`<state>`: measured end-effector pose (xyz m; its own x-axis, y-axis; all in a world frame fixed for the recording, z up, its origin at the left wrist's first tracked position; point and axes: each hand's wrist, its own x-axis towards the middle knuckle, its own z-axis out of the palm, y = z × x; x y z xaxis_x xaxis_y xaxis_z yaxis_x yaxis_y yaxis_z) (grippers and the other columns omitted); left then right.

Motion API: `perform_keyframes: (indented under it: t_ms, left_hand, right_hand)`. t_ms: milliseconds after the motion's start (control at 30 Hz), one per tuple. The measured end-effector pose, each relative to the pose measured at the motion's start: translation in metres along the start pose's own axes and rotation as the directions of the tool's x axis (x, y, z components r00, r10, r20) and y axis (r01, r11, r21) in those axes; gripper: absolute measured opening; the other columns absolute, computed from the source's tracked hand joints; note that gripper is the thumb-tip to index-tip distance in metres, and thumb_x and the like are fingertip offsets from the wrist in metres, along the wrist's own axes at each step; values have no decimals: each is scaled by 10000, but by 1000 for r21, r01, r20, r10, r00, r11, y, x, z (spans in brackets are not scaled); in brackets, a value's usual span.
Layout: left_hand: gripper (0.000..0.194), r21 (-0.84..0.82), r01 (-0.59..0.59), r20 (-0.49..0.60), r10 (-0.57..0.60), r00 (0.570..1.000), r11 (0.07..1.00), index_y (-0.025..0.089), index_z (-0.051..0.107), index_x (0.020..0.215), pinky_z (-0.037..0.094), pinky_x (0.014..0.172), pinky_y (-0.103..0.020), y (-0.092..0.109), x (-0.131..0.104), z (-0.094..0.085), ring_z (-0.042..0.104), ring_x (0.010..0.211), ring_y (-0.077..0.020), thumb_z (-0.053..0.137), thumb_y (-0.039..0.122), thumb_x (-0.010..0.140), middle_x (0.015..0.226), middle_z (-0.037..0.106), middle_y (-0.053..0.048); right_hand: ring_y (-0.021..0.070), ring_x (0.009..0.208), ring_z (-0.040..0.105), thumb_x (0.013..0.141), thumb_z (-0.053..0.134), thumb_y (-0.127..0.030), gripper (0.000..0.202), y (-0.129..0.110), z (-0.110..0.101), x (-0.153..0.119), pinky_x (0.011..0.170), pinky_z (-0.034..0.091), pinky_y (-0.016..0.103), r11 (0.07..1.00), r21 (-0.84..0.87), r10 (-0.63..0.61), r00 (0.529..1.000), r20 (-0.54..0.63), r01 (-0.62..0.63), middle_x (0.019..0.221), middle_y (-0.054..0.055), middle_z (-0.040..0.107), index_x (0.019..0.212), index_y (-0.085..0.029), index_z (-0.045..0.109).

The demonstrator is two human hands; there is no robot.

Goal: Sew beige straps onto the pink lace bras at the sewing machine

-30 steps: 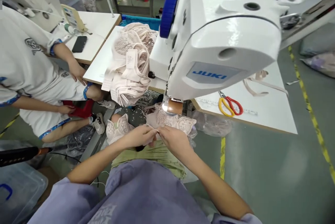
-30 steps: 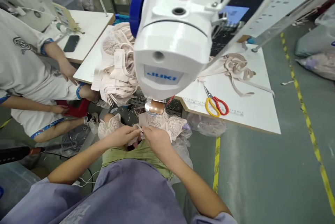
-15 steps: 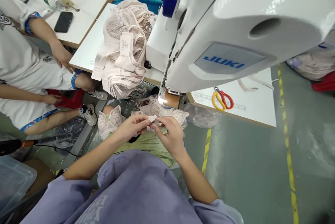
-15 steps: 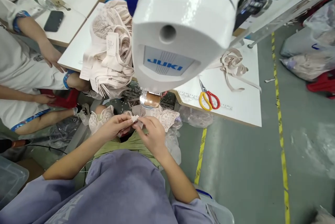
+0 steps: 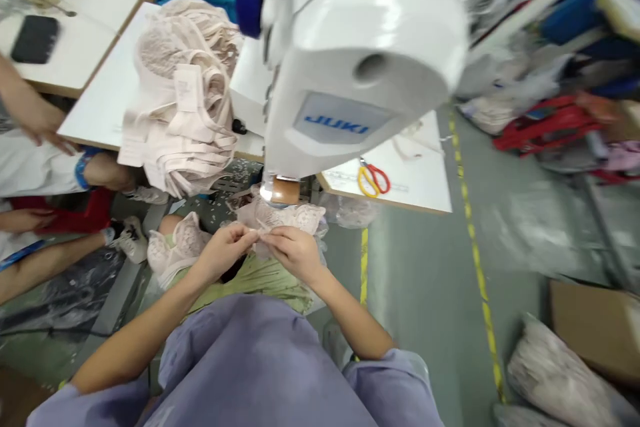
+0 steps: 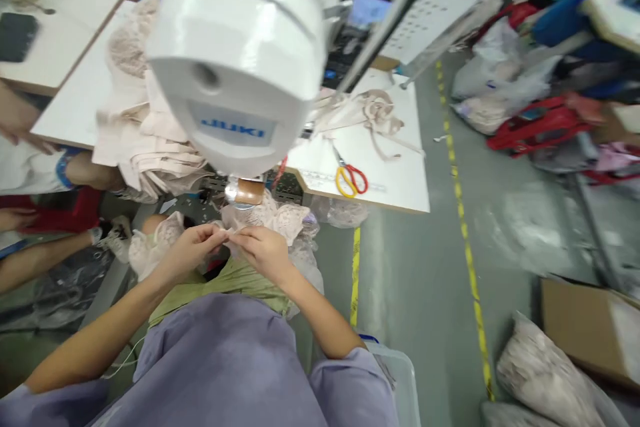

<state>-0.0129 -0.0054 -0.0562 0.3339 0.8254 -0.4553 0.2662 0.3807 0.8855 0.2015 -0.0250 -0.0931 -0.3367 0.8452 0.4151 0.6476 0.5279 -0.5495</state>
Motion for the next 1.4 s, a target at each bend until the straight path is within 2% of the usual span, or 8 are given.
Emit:
perform_keyframes:
  t_ms: [100,200,367,500,633,833,1100,1400]
  left_hand:
    - [480,-124,107,31,-103,994,987,177,523,700,168,413,-196,-10,9,-5,270,443,-54,615,624,848,571,405,64]
    - [483,-225,135,61,-125,990,965,167,556,730,153,401,-181,-9,14,-6,283,446,-43,657,631,815,604,455,52]
    - [415,-355,117,135,-73,988,927,141,636,770,252,423,-165,3,11,4,409,515,-52,703,548,816,674,554,10]
    - [363,-450,99,104,-59,993,887,142,643,756,354,478,-179,0,9,2,479,562,-65,707,493,819,734,613,-12]
    - [323,-508,112,68,-90,994,854,143,641,751,331,471,-178,-3,6,-1,501,563,-65,702,451,825,738,638,-18]
    - [338,-434,57,60,-34,998,899,143,650,753,368,520,-184,8,5,3,522,622,-85,653,459,874,748,634,-25]
    - [353,-204,74,46,-66,997,976,156,636,762,284,440,-196,18,-1,4,398,495,-70,557,471,902,640,561,17]
    - [265,-436,104,46,-94,995,894,166,592,693,200,414,-207,4,4,-1,342,461,-55,620,398,819,614,539,27]
  right_hand:
    - [204,1007,663,1011,432,-277,283,71,-48,0,899,517,337,936,-206,256,954,-157,-286,1059,87,735,1094,-211,695]
    - [293,1189,565,978,412,-242,428,137,-105,11,990,452,423,623,-506,542,796,-270,-596,1286,201,621,1361,-108,547]
    - [327,950,640,955,454,-261,408,180,-141,33,800,469,414,515,-651,687,723,-77,-558,1106,233,661,1299,-96,597]
    - [293,896,657,916,545,-343,400,157,-140,12,695,468,352,535,-604,704,707,-67,-590,1068,203,681,1232,-100,582]
    - [197,676,644,864,607,-450,408,81,-131,-32,600,495,301,713,-286,676,736,37,-640,887,77,707,1163,-172,591]
    - [210,852,680,888,647,-398,336,-30,-90,-46,705,574,331,942,-120,336,880,337,-314,1156,103,684,1168,-218,602]
    - [195,858,682,928,648,-347,323,-24,-60,-22,731,574,330,972,-90,233,917,323,-216,1215,96,681,1211,-206,582]
    - [143,658,616,936,620,-324,241,-22,-71,-37,575,528,269,940,32,315,902,294,-339,1001,55,696,1160,-236,613]
